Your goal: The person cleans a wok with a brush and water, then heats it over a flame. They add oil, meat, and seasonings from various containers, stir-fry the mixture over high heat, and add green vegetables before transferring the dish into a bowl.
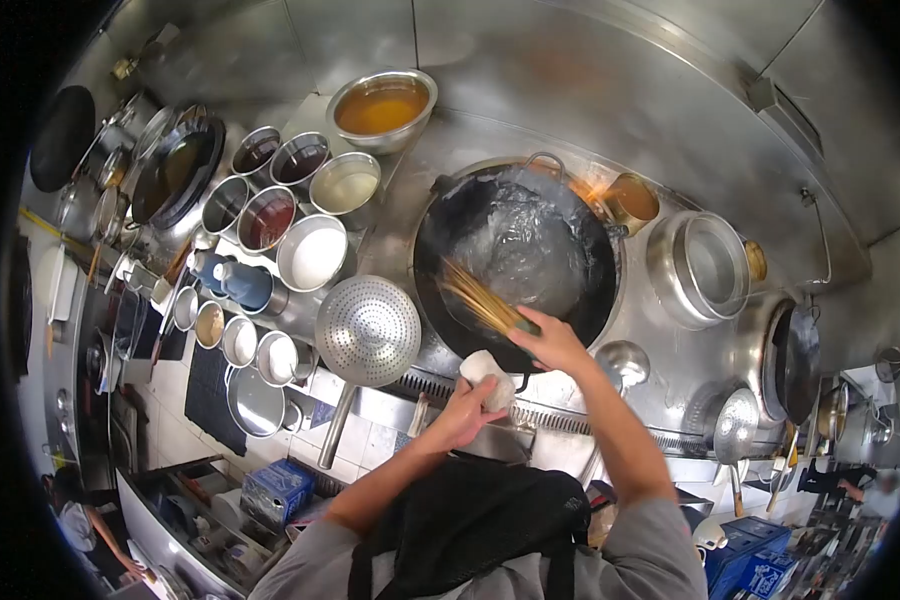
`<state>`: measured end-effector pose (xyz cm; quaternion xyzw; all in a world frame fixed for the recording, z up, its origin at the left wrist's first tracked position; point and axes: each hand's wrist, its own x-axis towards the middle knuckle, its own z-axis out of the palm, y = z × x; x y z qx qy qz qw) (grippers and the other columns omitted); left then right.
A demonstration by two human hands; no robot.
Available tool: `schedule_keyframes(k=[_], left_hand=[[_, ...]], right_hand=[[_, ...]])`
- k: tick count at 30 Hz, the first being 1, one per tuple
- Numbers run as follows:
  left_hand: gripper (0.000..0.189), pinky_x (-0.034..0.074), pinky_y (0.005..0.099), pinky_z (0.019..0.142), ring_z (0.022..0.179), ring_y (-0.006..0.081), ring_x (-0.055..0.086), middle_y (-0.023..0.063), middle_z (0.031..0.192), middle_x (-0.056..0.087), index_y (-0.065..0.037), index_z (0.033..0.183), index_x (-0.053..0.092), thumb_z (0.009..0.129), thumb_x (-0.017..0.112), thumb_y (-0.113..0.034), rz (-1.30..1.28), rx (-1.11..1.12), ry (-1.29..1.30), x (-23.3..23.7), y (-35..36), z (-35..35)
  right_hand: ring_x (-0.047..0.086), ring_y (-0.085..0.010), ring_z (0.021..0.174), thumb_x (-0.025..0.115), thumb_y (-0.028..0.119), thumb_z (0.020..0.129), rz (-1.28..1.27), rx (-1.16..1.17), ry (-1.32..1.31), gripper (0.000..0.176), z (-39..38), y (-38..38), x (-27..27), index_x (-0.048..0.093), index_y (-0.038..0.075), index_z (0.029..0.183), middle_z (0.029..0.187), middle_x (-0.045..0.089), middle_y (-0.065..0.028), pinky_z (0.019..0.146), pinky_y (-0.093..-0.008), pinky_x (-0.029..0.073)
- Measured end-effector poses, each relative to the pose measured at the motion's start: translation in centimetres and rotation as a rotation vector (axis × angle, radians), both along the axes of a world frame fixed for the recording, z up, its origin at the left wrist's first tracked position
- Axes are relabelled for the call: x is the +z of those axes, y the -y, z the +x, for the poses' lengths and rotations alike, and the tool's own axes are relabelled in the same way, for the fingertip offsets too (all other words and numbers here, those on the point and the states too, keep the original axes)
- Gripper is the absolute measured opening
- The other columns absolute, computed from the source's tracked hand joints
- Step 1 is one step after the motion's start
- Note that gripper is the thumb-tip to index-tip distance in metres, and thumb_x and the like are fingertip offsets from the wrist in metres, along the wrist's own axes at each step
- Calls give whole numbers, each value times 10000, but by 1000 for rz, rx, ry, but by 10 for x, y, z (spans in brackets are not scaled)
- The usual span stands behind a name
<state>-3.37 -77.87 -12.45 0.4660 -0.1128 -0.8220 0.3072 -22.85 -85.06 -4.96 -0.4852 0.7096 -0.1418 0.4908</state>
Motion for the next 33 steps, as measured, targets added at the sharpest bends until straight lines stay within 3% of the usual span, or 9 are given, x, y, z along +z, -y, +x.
schedule_keyframes(k=[2, 3, 6, 17, 22, 25, 27, 29, 33], left_hand=[[301, 591, 480, 868, 1100, 250, 653, 100, 1214, 636, -71, 1311, 515, 1043, 553, -202, -26, 19, -158, -20, 2, -2], [301, 591, 480, 868, 1100, 250, 653, 100, 1214, 636, -71, 1311, 515, 1043, 553, -202, -21, 25, -151, -26, 5, 1], [273, 599, 392, 801, 1048, 248, 660, 125, 1182, 635, -17, 1277, 516, 1042, 534, -154, -176, -102, -153, -27, 9, 3], [259, 566, 330, 621, 859, 185, 668, 83, 1045, 648, -37, 1240, 509, 1010, 555, -148, -314, -31, -11, -35, 9, -4], [288, 593, 334, 645, 905, 194, 671, 90, 1109, 626, -39, 1265, 492, 1003, 565, -132, -311, -38, -37, -41, 10, 2], [336, 599, 340, 647, 944, 198, 665, 92, 1123, 612, -44, 1315, 460, 1005, 563, -125, -287, -73, -25, -53, 9, 0], [296, 587, 325, 622, 841, 189, 654, 129, 1045, 611, 42, 1230, 449, 1006, 550, -122, -259, -9, -15, -26, 10, -5], [327, 625, 356, 696, 963, 207, 666, 100, 1119, 605, -43, 1323, 431, 1021, 536, -107, -282, 34, 48, -35, 4, -10], [370, 634, 384, 739, 1048, 220, 654, 117, 1246, 569, -45, 1365, 405, 1030, 542, -122, -339, -23, 135, -63, 3, -5]], right_hand=[[692, -211, 675, 670, 432, 939, -502, 528, -311, 661, -56, -33, -35, 492, 149, 1510, 855, 692, -104, 552, -306, 557], [695, -208, 696, 669, 458, 933, -280, 544, -300, 668, -80, -39, -17, 502, 153, 1504, 963, 706, -124, 550, -308, 557], [674, -187, 718, 667, 505, 922, 527, 428, -255, 675, -100, -14, 103, 520, 176, 1493, 1213, 679, -140, 539, -319, 560], [524, -150, 444, 627, 400, 990, 24, 41, 149, 680, 17, 7, -13, 410, 71, 1544, 749, 621, -103, 462, -327, 478], [703, -203, 791, 639, 481, 959, 414, 310, -140, 690, -66, -38, 103, 478, 103, 1514, 1161, 715, -140, 684, -351, 566], [694, -218, 931, 661, 497, 949, 448, 297, -29, 704, -56, -19, 83, 493, 97, 1504, 1245, 688, -137, 745, -333, 568], [676, -181, 780, 670, 424, 974, -226, 374, 221, 672, -36, 3, -47, 467, 87, 1519, 1156, 694, -145, 565, -270, 514], [555, -158, 493, 658, 421, 982, 78, -137, 726, 700, 35, 61, -16, 379, 143, 1561, 851, 602, -65, 427, -299, 455], [570, -179, 505, 605, 380, 1019, 65, -545, 646, 617, 84, 77, -26, 366, 205, 1561, 788, 584, -52, 402, -316, 447]])
